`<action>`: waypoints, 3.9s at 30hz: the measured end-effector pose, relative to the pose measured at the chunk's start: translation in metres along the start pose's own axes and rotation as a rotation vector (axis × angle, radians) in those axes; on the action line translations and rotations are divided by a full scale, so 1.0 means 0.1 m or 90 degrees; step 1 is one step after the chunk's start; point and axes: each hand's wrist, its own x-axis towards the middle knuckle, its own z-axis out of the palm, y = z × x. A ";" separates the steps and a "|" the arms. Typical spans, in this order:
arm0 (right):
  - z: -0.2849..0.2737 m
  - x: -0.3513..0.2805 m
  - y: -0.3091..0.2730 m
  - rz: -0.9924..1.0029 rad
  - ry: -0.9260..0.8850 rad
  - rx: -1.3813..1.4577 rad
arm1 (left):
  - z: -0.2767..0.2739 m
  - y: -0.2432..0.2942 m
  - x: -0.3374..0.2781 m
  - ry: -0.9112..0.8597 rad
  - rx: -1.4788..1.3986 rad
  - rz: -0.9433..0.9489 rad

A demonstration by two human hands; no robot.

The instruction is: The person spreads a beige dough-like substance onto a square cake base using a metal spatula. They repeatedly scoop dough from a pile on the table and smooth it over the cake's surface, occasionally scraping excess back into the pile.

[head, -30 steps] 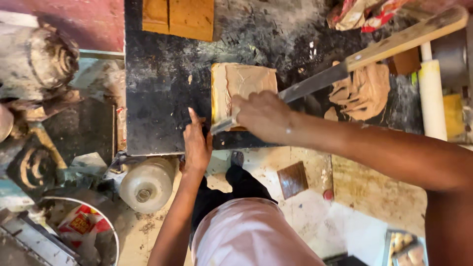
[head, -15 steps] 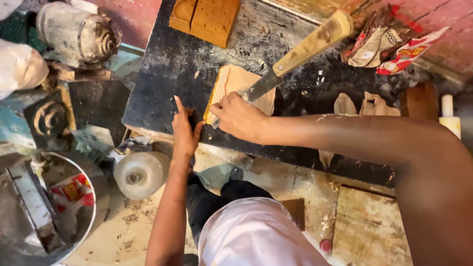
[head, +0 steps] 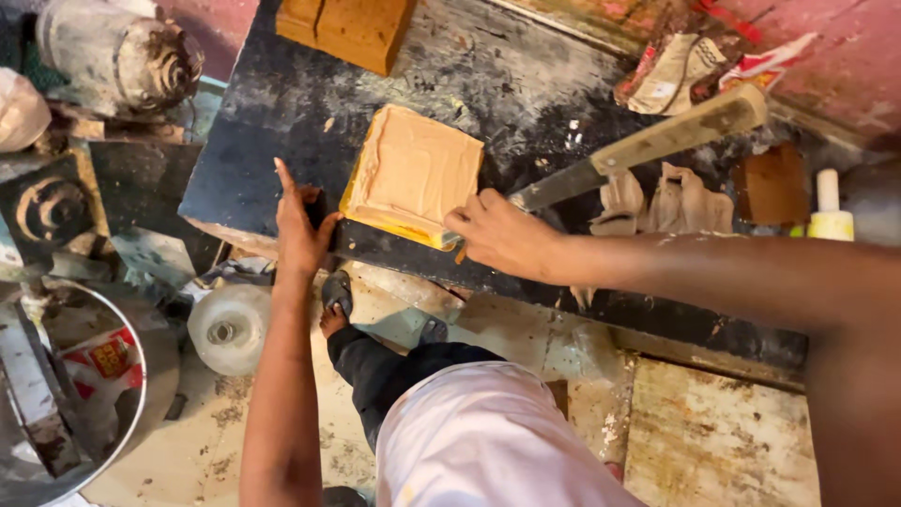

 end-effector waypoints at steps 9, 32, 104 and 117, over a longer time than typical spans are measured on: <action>0.19 -1.10 -0.28 0.454 -0.001 0.577 | 0.04 -0.05 -0.11 -0.002 0.011 -0.026; 0.83 -1.39 -2.56 1.234 0.120 0.785 | 0.49 -0.18 -0.29 -0.004 -0.696 -0.706; 1.87 -1.94 -3.26 1.535 0.069 0.619 | 0.03 -0.20 0.25 -0.141 0.148 0.161; 1.67 -1.76 -2.70 1.544 0.111 0.954 | 0.12 -0.20 0.29 -0.147 0.206 0.096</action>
